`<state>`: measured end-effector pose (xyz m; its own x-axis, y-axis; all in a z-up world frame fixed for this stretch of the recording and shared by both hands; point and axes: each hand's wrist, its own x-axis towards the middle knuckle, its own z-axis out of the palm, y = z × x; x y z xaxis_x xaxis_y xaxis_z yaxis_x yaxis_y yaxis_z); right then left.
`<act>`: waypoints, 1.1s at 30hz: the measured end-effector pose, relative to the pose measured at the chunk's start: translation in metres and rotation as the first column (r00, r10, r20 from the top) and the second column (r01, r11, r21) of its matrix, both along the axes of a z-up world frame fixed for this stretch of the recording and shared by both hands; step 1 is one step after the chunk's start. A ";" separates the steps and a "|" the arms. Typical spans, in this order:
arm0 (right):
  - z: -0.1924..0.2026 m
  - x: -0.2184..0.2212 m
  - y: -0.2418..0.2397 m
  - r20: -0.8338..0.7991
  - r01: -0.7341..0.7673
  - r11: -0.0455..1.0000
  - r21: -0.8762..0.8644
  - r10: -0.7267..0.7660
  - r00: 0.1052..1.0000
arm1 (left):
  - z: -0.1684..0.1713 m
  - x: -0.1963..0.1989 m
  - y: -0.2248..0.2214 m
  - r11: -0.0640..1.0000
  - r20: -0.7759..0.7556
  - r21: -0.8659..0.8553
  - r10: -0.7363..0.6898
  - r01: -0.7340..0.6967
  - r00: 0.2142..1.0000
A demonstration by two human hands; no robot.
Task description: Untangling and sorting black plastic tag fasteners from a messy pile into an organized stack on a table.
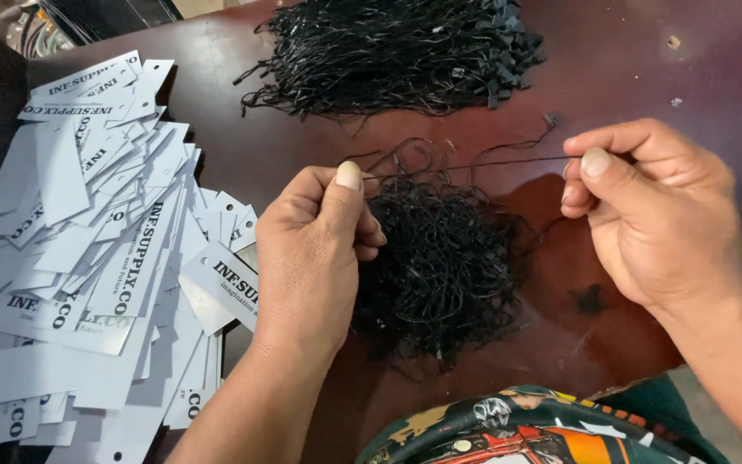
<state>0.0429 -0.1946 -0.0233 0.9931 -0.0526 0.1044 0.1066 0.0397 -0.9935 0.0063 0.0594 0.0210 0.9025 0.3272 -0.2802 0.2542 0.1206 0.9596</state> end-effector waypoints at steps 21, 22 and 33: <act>-0.005 0.013 -0.002 -0.087 0.076 0.992 0.105 -0.067 0.994 | 0.003 -0.004 0.008 0.998 -0.005 -0.065 -0.009 0.008 1.000; -0.008 0.012 -0.004 -0.102 0.079 0.991 0.106 -0.069 0.992 | 0.003 -0.006 0.008 0.996 -0.047 -0.087 -0.017 0.013 0.999; -0.006 0.011 -0.006 -0.132 0.085 0.995 0.060 -0.076 0.988 | 0.012 -0.001 0.008 0.990 -0.118 -0.122 0.056 -0.071 0.991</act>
<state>0.0544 -0.2007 -0.0290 0.9903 -0.1353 -0.0307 -0.0170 0.1009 -0.9948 0.0057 0.0672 0.0330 0.8409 0.3386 -0.4222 0.3487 0.2578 0.9011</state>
